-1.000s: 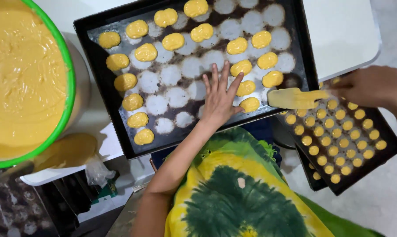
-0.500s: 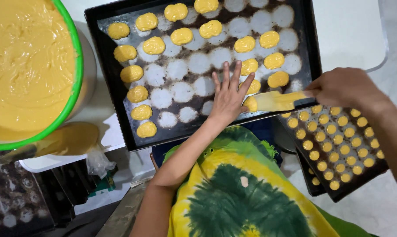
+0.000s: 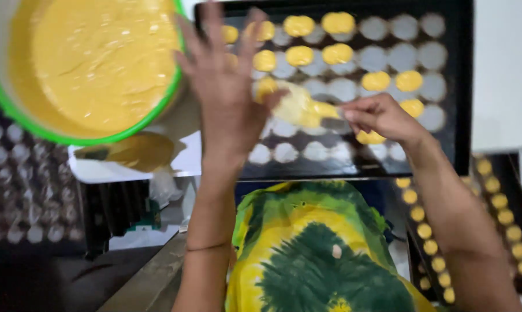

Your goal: The person pipes yellow batter onto a baking tray using a piping bag and a spatula. They fill the piping bag from a large green bowl and squeeze the batter into circular shapes on the tray.

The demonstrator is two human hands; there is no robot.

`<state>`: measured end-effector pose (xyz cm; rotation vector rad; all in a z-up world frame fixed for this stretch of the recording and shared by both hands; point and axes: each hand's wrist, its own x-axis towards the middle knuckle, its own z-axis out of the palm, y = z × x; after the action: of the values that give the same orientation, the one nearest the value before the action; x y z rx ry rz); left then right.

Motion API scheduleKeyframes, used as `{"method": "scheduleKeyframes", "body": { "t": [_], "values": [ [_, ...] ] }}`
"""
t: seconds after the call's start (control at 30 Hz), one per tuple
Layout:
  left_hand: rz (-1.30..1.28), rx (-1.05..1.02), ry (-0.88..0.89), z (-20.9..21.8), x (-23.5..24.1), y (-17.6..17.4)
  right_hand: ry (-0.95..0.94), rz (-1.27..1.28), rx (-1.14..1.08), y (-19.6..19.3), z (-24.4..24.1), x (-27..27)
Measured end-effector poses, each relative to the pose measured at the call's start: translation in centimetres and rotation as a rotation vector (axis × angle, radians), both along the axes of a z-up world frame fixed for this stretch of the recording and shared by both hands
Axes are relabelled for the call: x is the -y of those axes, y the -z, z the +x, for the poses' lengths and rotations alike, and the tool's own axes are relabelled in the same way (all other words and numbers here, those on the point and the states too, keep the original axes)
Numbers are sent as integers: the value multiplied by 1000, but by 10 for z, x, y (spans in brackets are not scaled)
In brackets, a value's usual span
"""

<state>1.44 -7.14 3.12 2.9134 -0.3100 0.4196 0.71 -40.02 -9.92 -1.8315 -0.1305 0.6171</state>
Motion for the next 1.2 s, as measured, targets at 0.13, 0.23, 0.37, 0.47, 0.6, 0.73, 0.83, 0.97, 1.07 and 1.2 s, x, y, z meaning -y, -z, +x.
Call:
{"method": "scheduleKeyframes", "body": {
  "t": [0.13, 0.23, 0.37, 0.47, 0.6, 0.73, 0.83, 0.97, 1.07, 1.2],
  "values": [
    [-416, 190, -232, -13, -84, -19, 95, 51, 41, -92, 42, -121],
    [-356, 458, -504, -14, -122, -5, -40, -250, 251, -136, 59, -194],
    [-431, 430, -605, -23, -134, 10, -112, -526, 714, -85, 84, -242],
    [-473, 396, -593, -29, -135, 23, -196, -631, 891, -57, 88, -225],
    [-492, 330, -607, -27, -133, 28, -400, -1050, 1140, -76, 89, -177],
    [-513, 380, -537, -22, -125, 32, -350, -1117, 1229, -113, 68, -113],
    [-499, 323, -496, -22, -108, 37, -136, -849, 1206, -114, 39, -33],
    [-604, 243, -288, -15, -79, 55, 23, -494, 429, -121, -19, 81],
    [-595, 137, -165, -12, -47, 66, 48, -830, -19, -109, -46, 152],
    [-593, 58, -23, -16, -7, 65, -324, -1490, -507, -109, -54, 158]
  ]
}}
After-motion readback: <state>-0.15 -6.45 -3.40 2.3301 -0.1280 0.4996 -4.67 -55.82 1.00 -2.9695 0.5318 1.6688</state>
